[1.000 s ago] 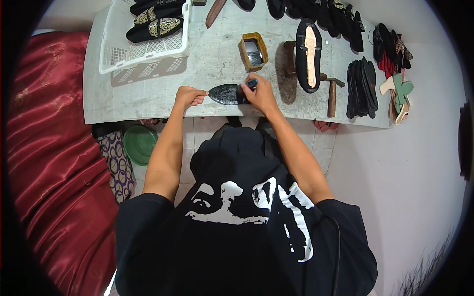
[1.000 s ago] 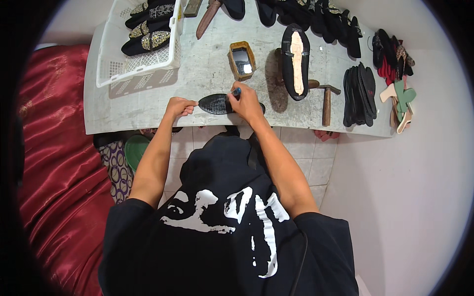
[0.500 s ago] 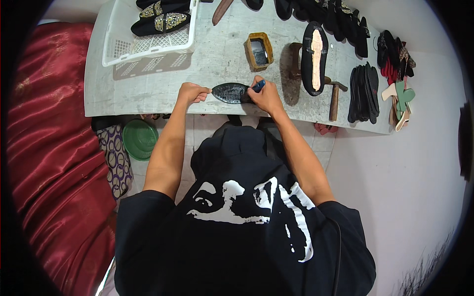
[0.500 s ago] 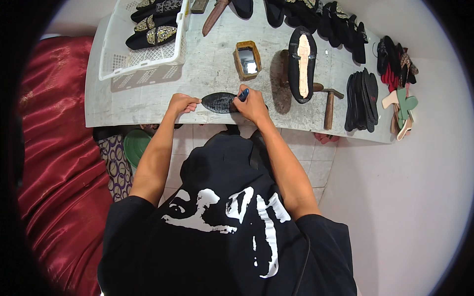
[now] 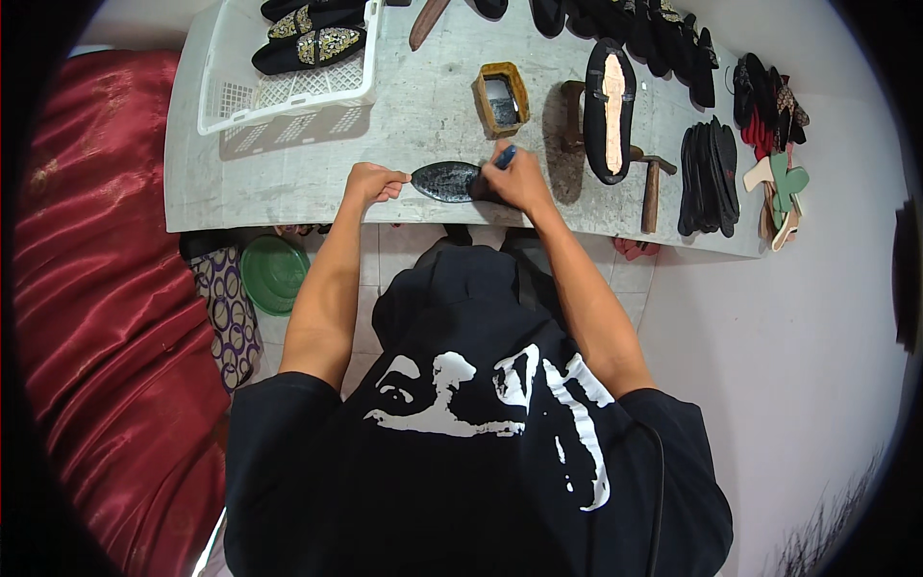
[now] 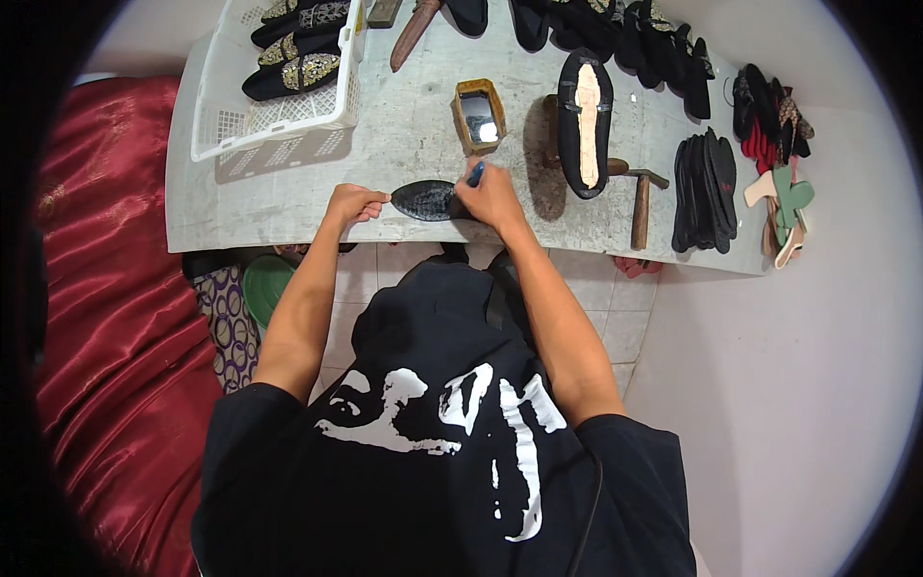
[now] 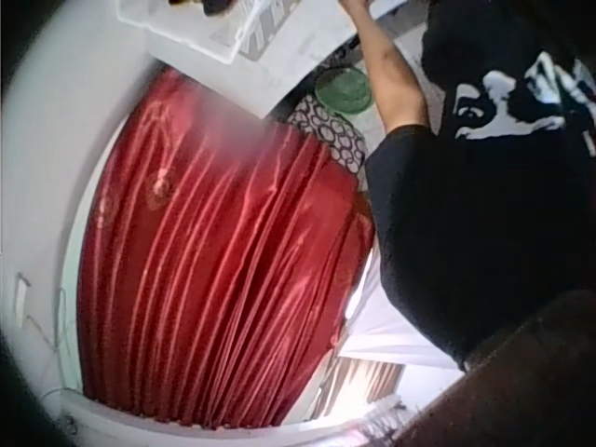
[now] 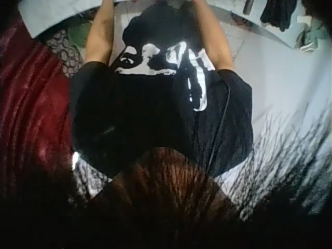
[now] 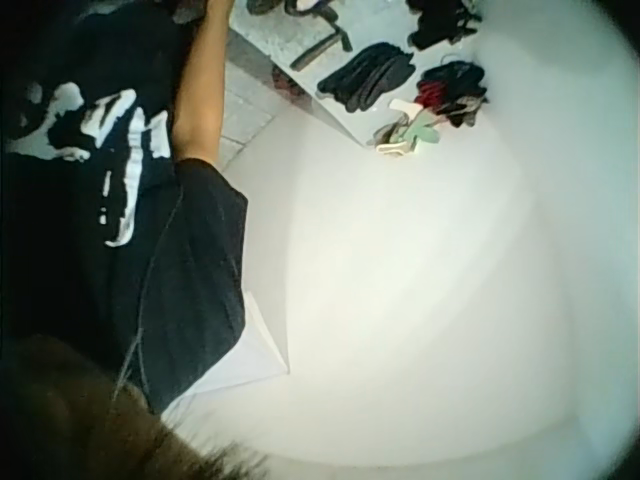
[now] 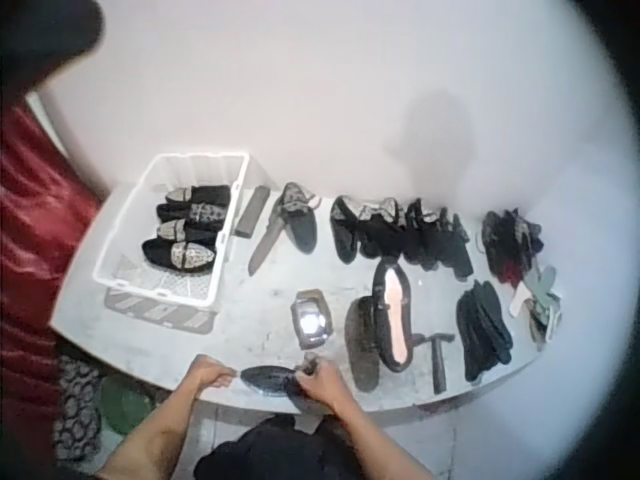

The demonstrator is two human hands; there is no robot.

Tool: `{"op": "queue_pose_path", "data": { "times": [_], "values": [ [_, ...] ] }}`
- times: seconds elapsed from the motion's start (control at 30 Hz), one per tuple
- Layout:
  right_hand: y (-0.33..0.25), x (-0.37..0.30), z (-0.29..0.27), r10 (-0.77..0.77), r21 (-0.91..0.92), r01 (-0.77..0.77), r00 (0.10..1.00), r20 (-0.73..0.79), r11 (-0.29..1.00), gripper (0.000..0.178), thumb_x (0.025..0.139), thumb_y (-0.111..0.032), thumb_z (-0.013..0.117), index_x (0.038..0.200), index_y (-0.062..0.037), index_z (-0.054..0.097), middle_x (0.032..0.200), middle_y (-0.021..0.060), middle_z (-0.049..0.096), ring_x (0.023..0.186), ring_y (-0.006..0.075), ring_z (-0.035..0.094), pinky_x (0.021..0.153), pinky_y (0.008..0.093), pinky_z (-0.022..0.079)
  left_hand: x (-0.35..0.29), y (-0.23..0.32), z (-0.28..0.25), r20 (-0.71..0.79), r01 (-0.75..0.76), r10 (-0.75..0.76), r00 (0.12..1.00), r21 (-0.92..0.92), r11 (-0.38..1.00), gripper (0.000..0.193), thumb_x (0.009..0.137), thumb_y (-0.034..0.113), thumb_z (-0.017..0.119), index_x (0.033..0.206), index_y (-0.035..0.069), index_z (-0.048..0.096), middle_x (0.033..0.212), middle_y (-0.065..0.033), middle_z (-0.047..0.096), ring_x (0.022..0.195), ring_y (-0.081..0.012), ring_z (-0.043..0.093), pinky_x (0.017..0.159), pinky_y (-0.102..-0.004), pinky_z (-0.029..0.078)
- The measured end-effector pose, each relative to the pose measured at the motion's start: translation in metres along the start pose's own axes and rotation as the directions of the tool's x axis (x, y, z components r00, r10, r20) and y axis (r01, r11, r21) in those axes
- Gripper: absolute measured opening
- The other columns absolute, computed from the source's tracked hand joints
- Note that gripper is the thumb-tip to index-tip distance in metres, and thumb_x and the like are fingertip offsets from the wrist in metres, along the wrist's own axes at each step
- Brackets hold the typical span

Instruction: Applying glue or dye to shoe soles and then hammering them onto the shoe uppers to secure them.

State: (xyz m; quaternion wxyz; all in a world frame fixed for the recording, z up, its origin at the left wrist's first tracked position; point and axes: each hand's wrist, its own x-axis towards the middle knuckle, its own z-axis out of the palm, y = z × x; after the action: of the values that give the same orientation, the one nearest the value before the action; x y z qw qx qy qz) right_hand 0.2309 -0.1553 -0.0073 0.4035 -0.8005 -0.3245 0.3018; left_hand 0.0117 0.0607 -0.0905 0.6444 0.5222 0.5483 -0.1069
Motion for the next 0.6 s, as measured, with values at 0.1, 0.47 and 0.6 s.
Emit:
{"op": "queue_pose_path", "data": {
  "times": [0.1, 0.47, 0.6],
  "values": [
    [0.011, -0.004, 0.008, 0.05, 0.013, -0.051, 0.998, 0.029, 0.999, 0.019, 0.083, -0.012, 0.069, 0.077, 0.0005, 0.058, 0.064, 0.0131, 0.064, 0.059, 0.0237, 0.067, 0.058, 0.0355, 0.051, -0.006, 0.007, 0.001, -0.025, 0.022, -0.022, 0.999, 0.018, 1.0, 0.028, 0.072, 0.018, 0.094, 0.077, -0.001, 0.074, 0.072, -0.008, 0.073, 0.055, -0.0117, 0.067, 0.047, -0.0218, 0.047],
    [0.014, -0.053, -0.02, -0.064, -0.071, 0.048, 0.968, -0.242, 0.996, 0.019, 0.086, -0.011, 0.071, 0.083, 0.002, 0.058, 0.07, 0.0184, 0.06, 0.061, 0.0292, 0.059, 0.059, 0.0404, 0.046, -0.004, 0.003, 0.001, -0.003, 0.016, -0.016, 1.0, 0.001, 1.0, 0.029, 0.072, 0.018, 0.095, 0.077, -0.001, 0.073, 0.072, -0.008, 0.072, 0.055, -0.0125, 0.067, 0.048, -0.0216, 0.047],
    [0.021, -0.077, -0.038, -0.019, -0.045, 0.006, 0.959, -0.283, 0.999, 0.018, 0.086, -0.009, 0.069, 0.082, 0.0022, 0.055, 0.071, 0.0188, 0.058, 0.061, 0.0319, 0.055, 0.059, 0.0412, 0.045, -0.003, 0.001, -0.001, -0.009, 0.014, -0.014, 1.0, 0.006, 1.0, 0.029, 0.072, 0.018, 0.095, 0.077, -0.001, 0.073, 0.071, -0.0085, 0.072, 0.054, -0.013, 0.067, 0.047, -0.0223, 0.046]
  ]
}}
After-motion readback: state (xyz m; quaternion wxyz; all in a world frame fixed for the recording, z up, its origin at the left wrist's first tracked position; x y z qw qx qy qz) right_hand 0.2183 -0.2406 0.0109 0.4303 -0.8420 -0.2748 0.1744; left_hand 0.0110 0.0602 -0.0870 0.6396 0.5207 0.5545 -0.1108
